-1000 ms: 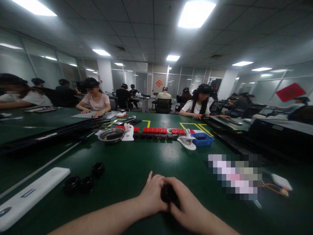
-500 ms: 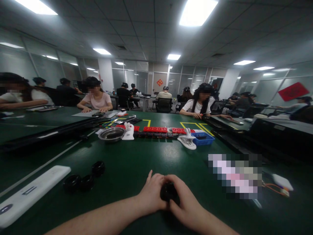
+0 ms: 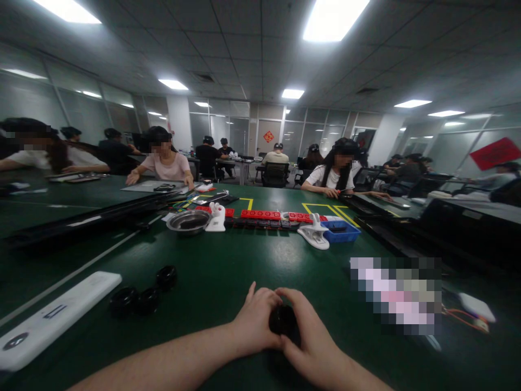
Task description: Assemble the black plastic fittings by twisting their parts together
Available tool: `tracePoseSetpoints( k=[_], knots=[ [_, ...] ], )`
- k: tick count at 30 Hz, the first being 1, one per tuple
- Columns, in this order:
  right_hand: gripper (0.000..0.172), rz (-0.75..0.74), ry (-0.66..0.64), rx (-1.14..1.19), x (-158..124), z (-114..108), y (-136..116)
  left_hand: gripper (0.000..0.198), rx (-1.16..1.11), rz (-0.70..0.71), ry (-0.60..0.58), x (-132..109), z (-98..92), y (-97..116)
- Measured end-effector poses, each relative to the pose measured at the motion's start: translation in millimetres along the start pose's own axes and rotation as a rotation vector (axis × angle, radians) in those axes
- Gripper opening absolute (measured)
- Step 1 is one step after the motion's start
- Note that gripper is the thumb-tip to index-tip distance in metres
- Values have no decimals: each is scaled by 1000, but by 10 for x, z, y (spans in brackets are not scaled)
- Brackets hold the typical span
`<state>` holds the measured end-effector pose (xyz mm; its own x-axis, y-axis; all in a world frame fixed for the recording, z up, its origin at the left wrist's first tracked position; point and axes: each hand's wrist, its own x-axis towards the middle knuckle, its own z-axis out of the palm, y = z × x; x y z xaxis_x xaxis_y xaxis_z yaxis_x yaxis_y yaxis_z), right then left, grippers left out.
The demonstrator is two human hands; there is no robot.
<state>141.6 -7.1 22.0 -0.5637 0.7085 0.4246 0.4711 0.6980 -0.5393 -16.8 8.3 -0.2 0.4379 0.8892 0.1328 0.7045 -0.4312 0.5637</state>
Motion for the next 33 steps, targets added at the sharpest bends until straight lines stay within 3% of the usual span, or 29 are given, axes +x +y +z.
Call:
tracePoseSetpoints(
  k=[5, 10, 14, 19, 22, 26, 30, 33],
  knots=[
    [60, 124, 39, -176, 60, 32, -4, 47, 16, 22, -12, -1, -9, -13],
    [50, 43, -20, -104, 44, 85, 74, 52, 14, -1, -21, -7, -45, 63],
    [58, -8, -16, -62, 2, 18, 53, 51, 9, -4, -16, -14, -35, 44],
    [67, 104, 29, -184, 27, -13, 32, 47, 7, 31, 10, -10, 2, -21],
    [58, 137, 16, -165, 47, 38, 75, 54, 0, 17, 4, -1, 0, -9],
    [43, 51, -18, -64, 51, 51, 79, 46, 24, 9, -14, 3, -15, 30],
    [47, -16, -15, -67, 33, -19, 26, 45, 20, 18, -12, -3, -13, 26],
    [49, 48, 51, -165, 30, -22, 32, 46, 5, 24, -11, -2, -1, 4]
  ],
)
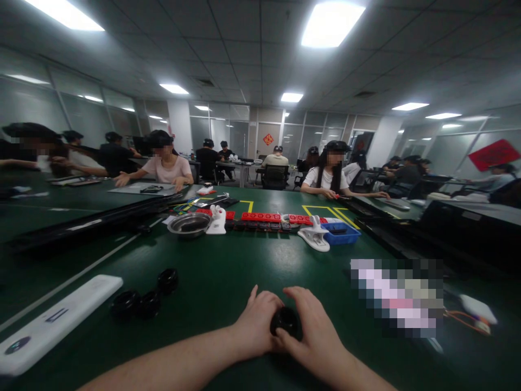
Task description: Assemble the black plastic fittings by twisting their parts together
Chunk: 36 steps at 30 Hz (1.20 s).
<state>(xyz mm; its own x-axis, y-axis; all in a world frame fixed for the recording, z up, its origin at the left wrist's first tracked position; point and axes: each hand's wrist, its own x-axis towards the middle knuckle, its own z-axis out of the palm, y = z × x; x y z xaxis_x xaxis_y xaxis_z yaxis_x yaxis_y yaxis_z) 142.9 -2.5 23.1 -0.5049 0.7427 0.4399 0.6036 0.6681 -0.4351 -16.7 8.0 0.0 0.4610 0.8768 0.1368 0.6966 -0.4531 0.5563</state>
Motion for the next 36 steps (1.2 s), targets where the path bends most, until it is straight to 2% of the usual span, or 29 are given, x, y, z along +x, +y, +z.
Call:
tracePoseSetpoints(
  k=[2, 4, 7, 10, 12, 15, 18, 21, 25, 30, 33, 36],
  knots=[
    [46, 80, -9, -16, 13, 38, 13, 53, -8, -4, 4, 3, 8, -8],
    [36, 116, -35, 1, 33, 78, 14, 57, -7, -16, 7, 5, 11, -4],
    [27, 61, -38, 26, 46, 73, -19, 49, 3, -26, 11, 0, 6, 14],
    [38, -71, -59, 91, 24, -2, -60, 47, -1, -19, 10, -8, -4, 20],
    [43, -104, -33, 95, 6, -37, -66, 49, -4, -6, -8, -9, -7, 10],
    [41, -19, 11, 31, 2, -4, -35, 47, 0, 18, -10, -7, -6, -12],
    [36, 79, -14, 27, 15, 92, 11, 51, -6, 14, 10, -7, -3, -12],
    [34, 57, -30, 98, 11, 144, 25, 44, -8, 8, 9, -10, -4, 11],
    [48, -11, -72, 190, -13, 79, -3, 43, -14, -12, 20, -12, -1, 25],
    [52, 68, -31, 80, 8, 16, 10, 44, -23, -1, 16, -15, 3, -11],
    [47, 109, -71, 86, 27, 46, 36, 51, -34, 3, 16, -15, 10, -23],
    [40, 51, -133, 164, 25, 43, 35, 51, -34, -17, 8, -9, 17, -16]
  ],
)
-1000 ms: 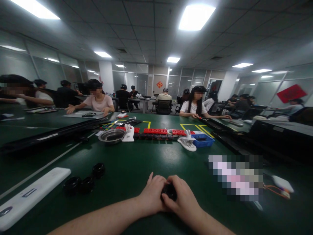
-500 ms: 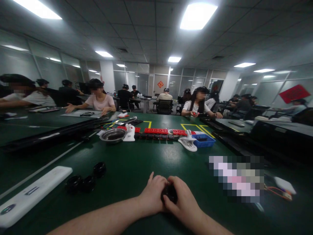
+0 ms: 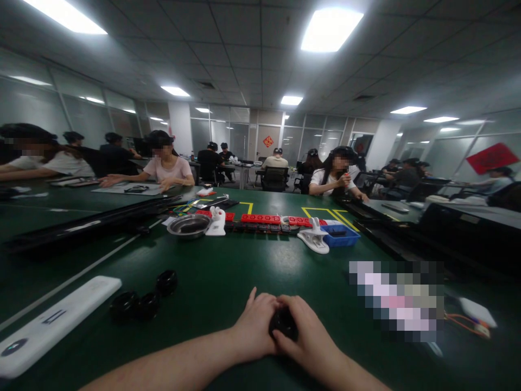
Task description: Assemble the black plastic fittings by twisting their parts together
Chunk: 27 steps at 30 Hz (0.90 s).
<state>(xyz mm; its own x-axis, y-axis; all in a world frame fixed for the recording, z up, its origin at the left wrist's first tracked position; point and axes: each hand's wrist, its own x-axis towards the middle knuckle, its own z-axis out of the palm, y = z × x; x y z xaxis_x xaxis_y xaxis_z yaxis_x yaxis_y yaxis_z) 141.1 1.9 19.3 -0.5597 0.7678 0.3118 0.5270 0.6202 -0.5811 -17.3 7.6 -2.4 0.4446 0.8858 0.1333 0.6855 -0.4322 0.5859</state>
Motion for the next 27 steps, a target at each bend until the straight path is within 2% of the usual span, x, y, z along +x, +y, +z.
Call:
tracePoseSetpoints(
  k=[5, 9, 12, 15, 18, 20, 25, 27],
  knots=[
    [59, -94, -67, 36, -43, -70, -70, 53, 2, -23, 16, 7, -2, -2],
    [57, -15, 43, -134, -25, -66, -73, 48, 22, 10, -3, -1, -17, -9],
    [50, 71, 36, -168, -2, -43, -37, 48, 20, 16, 0, -2, -21, 3],
    [44, 2, -15, -68, -11, -41, -20, 49, 23, 5, -4, 4, -19, 15],
    [57, -73, -11, -4, -39, -74, -38, 49, 15, -10, -12, 7, -20, 9],
    [61, -43, 16, -33, -47, -98, -54, 49, 11, -7, -14, 5, -21, -2],
    [60, 138, 32, -110, -14, -85, -61, 47, 9, 16, -20, -11, -32, 11],
    [54, 122, 5, -96, -7, -69, -50, 48, 10, 5, -17, -17, -37, 35]
  ],
)
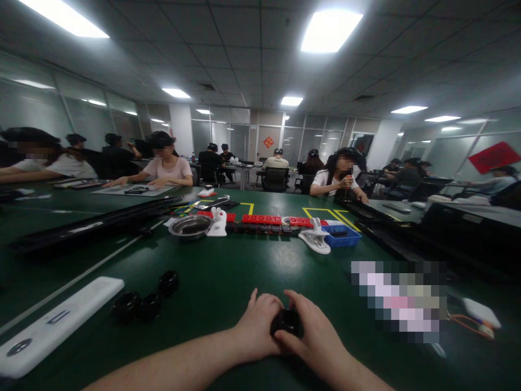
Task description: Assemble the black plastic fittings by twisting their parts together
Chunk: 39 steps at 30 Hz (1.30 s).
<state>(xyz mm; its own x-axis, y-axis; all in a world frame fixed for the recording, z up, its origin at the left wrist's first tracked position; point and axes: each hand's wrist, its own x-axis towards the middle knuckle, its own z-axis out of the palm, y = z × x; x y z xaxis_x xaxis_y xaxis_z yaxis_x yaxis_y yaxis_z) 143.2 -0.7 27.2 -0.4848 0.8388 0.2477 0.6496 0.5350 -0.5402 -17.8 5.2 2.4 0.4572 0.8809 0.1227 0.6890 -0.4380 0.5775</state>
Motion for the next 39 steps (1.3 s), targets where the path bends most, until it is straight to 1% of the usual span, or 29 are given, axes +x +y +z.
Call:
tracePoseSetpoints(
  k=[2, 4, 7, 9, 11, 14, 15, 17, 19, 21, 23, 26, 28, 30, 32, 34, 35, 37, 39],
  knots=[
    [50, -94, -44, 44, -9, 2, 15, 50, 6, -1, -5, -3, -3, 19],
    [53, -189, -66, 83, -31, -11, 29, 54, 15, 6, -9, -2, 0, 22],
    [60, -237, -11, 44, -61, -33, 31, 53, 27, 11, -7, 2, 8, 0],
    [60, -198, 56, -26, -60, -30, 19, 48, 35, 27, -2, 3, 11, -17],
    [58, -116, 99, -80, -44, -10, 3, 46, 36, 44, 3, 1, 9, -22],
    [57, -20, 91, -106, -18, 40, -5, 47, 26, 35, 4, -5, 0, -4],
    [55, -16, 82, -102, -15, 54, -3, 47, 22, 29, 3, -6, -4, 6],
    [53, -66, 45, -69, -22, 65, 4, 47, 19, 25, 3, -7, -9, 23],
    [59, -145, -8, -22, -39, 46, 8, 52, 20, 33, -2, -5, -10, 27],
    [66, -186, -39, 4, -50, 6, 4, 54, 30, 35, -6, -2, -7, 18],
    [65, -154, -10, -12, -49, -27, -3, 50, 40, 38, -4, 0, -1, 2],
    [62, -51, 37, -41, -40, -15, 1, 45, 36, 50, 2, -4, 5, -13],
    [62, 5, 30, -4, -36, 37, 26, 45, 19, 44, 0, -5, 9, -15],
    [59, 31, 41, 97, -15, 95, 64, 43, -27, 17, 19, 5, 16, -12],
    [52, 70, 110, 275, 59, 129, 97, 37, -181, -37, 47, 33, 20, -7],
    [45, 190, 206, 537, 212, 131, 94, 32, -507, -129, 85, 81, 3, 6],
    [41, 291, 242, 697, 318, 126, 71, 32, -719, -191, 111, 110, -19, 16],
    [38, 503, 218, 968, 571, 129, -22, 31, -1122, -338, 193, 162, -95, 38],
    [35, 528, 171, 1000, 831, 175, -154, 29, -1426, -501, 299, 192, -202, 53]
  ],
)
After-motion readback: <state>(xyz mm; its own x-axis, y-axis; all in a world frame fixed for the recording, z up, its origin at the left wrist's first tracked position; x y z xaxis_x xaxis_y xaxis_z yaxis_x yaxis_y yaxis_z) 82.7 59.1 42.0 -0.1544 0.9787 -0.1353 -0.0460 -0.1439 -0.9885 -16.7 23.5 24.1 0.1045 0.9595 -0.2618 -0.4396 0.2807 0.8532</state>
